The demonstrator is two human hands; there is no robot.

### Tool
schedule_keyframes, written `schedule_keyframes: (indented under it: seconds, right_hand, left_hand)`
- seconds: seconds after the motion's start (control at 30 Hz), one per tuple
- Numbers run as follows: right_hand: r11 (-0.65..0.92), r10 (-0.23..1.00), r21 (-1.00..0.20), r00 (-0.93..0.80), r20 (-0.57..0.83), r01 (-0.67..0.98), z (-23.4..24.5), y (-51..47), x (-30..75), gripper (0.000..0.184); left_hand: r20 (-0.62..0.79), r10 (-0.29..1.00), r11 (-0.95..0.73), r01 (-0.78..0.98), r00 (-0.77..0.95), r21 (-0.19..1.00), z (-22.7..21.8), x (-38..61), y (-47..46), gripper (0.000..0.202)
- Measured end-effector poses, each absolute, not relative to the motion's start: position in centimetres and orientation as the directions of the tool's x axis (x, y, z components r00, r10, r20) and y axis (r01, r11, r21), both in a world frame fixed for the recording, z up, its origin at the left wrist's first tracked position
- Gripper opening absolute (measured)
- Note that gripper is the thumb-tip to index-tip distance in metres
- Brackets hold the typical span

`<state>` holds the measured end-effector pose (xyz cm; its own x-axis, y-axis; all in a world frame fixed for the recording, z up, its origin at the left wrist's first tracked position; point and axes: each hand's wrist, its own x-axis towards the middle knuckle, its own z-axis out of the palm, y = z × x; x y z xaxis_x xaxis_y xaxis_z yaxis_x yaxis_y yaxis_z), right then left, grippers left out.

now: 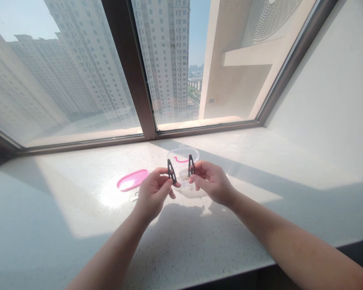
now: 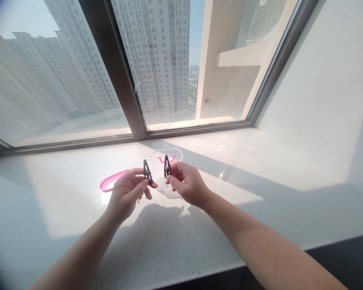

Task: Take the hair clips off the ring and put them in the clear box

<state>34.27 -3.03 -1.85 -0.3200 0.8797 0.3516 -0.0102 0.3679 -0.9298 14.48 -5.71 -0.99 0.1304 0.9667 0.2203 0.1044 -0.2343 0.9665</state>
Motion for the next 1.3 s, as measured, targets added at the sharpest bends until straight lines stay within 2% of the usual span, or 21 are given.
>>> schedule_keyframes:
  seconds: [0.23, 0.57, 1.3]
  right_hand:
    - [0.384, 0.876, -0.923, -0.319, 0.361, 0.007, -1.75, -3.02, 34.34, 0.009]
    - [0.384, 0.878, -0.923, -0.311, 0.363, 0.007, -1.81, -3.07, 34.4, 0.017]
    - [0.421, 0.865, -0.906, -0.318, 0.387, 0.041, -1.95, -3.07, 34.44, 0.011]
  left_hand:
    - [0.214, 0.971, -0.227, 0.132, 0.108, 0.965, -0.9, 14.52, -5.84, 0.022]
    - [0.209, 0.973, -0.222, 0.144, 0.096, 0.964, -0.76, 14.55, -5.94, 0.019]
    - [0.208, 0.972, -0.224, 0.161, 0.109, 0.961, -0.5, 14.59, -6.03, 0.017]
